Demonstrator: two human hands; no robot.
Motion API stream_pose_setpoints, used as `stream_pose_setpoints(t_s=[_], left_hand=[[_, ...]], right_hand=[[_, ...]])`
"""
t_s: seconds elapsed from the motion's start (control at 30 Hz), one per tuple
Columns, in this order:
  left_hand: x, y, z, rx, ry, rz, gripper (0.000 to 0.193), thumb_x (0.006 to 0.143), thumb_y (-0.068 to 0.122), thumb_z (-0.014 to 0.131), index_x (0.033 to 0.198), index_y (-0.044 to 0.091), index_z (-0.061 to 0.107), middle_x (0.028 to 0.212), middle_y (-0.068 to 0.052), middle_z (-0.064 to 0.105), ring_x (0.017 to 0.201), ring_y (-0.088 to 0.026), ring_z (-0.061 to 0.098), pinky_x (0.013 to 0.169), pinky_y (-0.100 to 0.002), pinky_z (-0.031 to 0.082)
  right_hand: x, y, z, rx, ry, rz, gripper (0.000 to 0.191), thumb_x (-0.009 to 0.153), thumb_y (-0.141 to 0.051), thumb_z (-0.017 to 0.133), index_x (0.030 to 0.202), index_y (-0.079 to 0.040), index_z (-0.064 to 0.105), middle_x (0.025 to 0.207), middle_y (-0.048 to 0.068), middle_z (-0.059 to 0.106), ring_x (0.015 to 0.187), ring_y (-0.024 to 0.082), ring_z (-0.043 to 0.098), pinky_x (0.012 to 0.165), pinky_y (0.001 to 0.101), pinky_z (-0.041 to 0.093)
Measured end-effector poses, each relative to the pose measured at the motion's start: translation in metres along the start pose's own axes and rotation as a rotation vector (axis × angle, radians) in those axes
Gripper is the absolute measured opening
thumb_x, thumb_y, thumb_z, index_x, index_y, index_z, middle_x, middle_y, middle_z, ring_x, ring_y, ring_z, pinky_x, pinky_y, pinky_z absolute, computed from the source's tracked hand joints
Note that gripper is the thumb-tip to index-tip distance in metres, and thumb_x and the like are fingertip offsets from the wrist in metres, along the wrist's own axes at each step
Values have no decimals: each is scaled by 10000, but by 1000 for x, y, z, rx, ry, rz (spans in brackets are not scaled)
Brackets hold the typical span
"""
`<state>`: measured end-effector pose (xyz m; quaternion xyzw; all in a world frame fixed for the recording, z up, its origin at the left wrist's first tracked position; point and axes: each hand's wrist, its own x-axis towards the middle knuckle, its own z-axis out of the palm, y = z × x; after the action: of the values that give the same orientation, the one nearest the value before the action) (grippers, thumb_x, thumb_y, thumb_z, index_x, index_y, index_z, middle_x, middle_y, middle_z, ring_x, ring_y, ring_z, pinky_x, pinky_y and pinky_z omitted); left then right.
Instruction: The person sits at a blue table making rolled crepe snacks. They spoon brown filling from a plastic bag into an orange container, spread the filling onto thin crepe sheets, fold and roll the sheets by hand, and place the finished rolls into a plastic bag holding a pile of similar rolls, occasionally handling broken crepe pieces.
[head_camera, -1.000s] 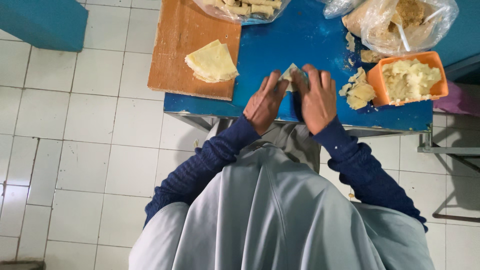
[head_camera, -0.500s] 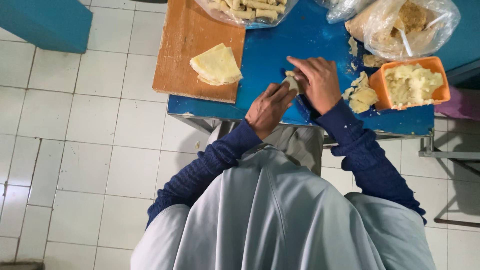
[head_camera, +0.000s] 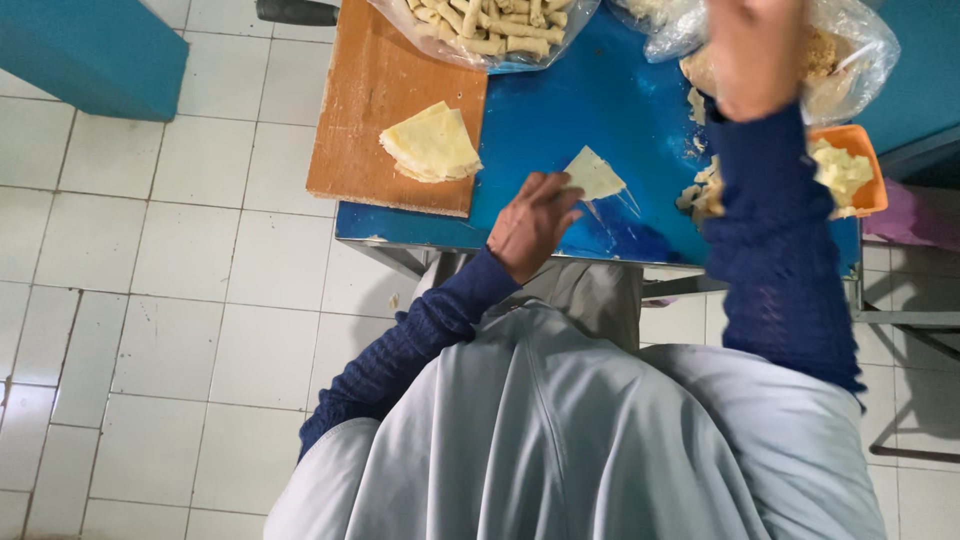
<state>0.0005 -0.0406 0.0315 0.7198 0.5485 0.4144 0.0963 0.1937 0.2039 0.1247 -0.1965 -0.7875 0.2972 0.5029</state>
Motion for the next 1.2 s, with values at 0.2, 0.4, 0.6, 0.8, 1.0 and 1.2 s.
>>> stream_pose_setpoints(t_s=[0.2,0.4,0.6,0.8,1.0,1.2], left_hand=[[19,-4,7,113,150,-140,309,819,102,741,1029,-55,579,1071,-202,500,1004,-392,537,848,-484,482],[26,-4,20,315,205,-120,143,920,52,664,962,31,529,1031,-158,533,1009,-351,554,855,-461,490],[32,-6,26,-20,195,-93,129,954,48,626,961,14,502,893,-187,597,851,-412,611,708,-498,497],[54,5,30,-397,132,-77,149,926,18,652,952,31,505,806,-156,652,728,-355,688,619,-394,523],[50,2,24,-603,16,-224,132,927,19,668,920,31,537,821,-143,703,696,-223,733,601,-310,552],[25,-13,14,-336,160,-144,180,859,-68,623,962,51,535,971,-162,735,765,-338,717,627,-385,552]], right_hand=[[-61,-28,-111,-1093,-142,-99,72,1085,-63,649,1068,-100,709,1008,39,746,825,155,709,770,273,547],[-94,-5,-110,-1464,-226,244,108,937,-308,837,961,-212,794,801,0,758,650,175,688,527,345,508],[-103,14,-121,-1250,-193,284,100,1017,-71,754,1091,-129,788,913,17,780,749,149,705,745,343,543],[-113,-3,-138,-1348,-149,80,95,1001,-58,768,1016,-133,825,905,44,773,780,171,697,785,321,565],[-110,-3,-132,-817,-143,276,160,1061,43,674,1127,-27,802,1054,124,785,842,161,720,769,297,567],[-122,-4,-148,-621,-71,366,159,1092,33,684,1214,20,785,1031,130,776,899,139,703,830,281,550]])
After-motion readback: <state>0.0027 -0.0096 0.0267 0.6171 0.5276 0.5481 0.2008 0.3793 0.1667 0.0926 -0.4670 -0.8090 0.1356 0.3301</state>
